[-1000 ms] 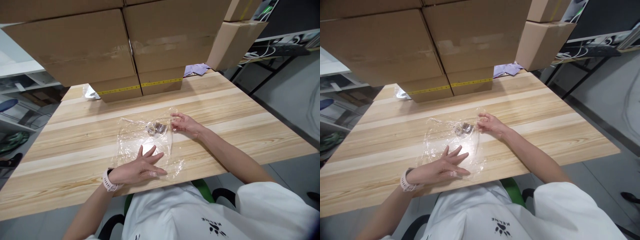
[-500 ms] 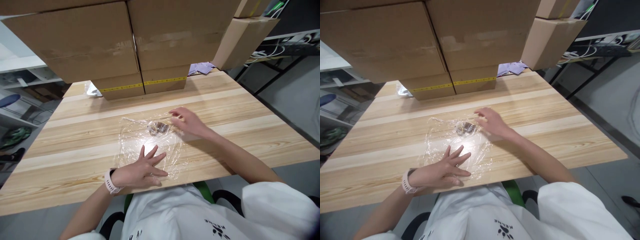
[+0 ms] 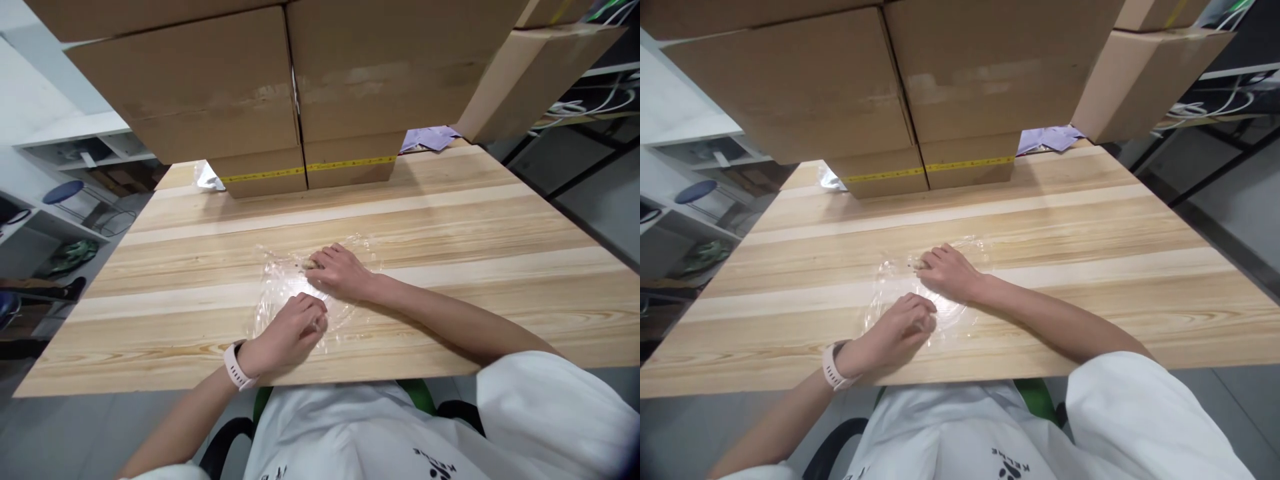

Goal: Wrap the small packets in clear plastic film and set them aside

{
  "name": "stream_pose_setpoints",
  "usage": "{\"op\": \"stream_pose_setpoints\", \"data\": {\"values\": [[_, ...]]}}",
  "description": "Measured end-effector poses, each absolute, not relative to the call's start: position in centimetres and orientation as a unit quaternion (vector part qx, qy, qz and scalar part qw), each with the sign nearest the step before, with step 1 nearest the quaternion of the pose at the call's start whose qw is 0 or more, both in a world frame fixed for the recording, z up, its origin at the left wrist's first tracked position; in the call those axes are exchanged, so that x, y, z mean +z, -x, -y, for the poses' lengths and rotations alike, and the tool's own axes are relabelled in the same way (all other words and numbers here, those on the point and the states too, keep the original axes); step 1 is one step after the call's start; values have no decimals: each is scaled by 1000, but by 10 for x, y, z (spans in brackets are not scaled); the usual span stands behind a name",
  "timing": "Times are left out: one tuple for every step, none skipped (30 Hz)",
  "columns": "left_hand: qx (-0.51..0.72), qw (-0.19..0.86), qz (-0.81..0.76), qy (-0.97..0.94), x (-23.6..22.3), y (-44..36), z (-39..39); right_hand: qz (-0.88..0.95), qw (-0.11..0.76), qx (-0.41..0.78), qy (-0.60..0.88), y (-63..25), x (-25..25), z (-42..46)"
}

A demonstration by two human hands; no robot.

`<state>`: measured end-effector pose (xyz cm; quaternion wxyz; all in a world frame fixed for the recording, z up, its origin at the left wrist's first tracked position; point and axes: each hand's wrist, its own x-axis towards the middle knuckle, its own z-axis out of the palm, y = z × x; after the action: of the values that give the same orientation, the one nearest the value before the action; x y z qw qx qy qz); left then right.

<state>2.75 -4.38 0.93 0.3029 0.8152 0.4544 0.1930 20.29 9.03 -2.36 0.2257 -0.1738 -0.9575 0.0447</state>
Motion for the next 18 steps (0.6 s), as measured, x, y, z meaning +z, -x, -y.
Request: {"op": "stream_pose_setpoints", "data": {"values": [[218, 296, -460, -808, 7, -29, 43, 954, 253, 41, 158, -204, -24, -90], [234, 295, -462, -803, 5, -29, 41, 944, 289, 51, 150, -207, -24, -90], [241, 295, -464, -800, 4, -28, 39, 927, 332, 77, 155, -212, -23, -92], [241, 295, -464, -800, 4, -26, 36, 901, 379, 114, 177, -218, -21, -96], [240, 293, -465, -800, 5, -22, 32, 864, 428, 157, 216, -227, -19, -102], [238, 287, -473, -798, 6, -16, 27, 819, 470, 198, 262, -237, -16, -110], [238, 276, -489, -792, 6, -9, 21, 773, 501, 233, 311, -250, -15, -119], [236, 258, -513, -783, 7, 0, 14, 729, 524, 257, 357, -263, -14, -129], [233, 234, -545, -771, 7, 11, 6, 693, 536, 273, 398, -277, -15, -138], [228, 202, -582, -754, 6, 22, -3, 666, 537, 283, 432, -291, -17, -147], [218, 168, -620, -734, 5, 34, -13, 647, 531, 295, 462, -304, -22, -155], [206, 133, -657, -713, 4, 47, -22, 632, 521, 303, 487, -315, -27, -160], [190, 102, -689, -692, 2, 59, -30, 622, 511, 310, 506, -324, -33, -164], [172, 78, -713, -675, 1, 70, -37, 616, 500, 317, 519, -332, -38, -167], [155, 62, -726, -667, 1, 80, -43, 614, 492, 326, 524, -337, -42, -168], [143, 50, -728, -668, 2, 88, -48, 611, 489, 337, 524, -342, -44, -169], [138, 38, -723, -675, 5, 95, -50, 604, 489, 351, 522, -345, -43, -168], [140, 24, -714, -685, 9, 98, -51, 595, 494, 364, 519, -348, -41, -166]]}}
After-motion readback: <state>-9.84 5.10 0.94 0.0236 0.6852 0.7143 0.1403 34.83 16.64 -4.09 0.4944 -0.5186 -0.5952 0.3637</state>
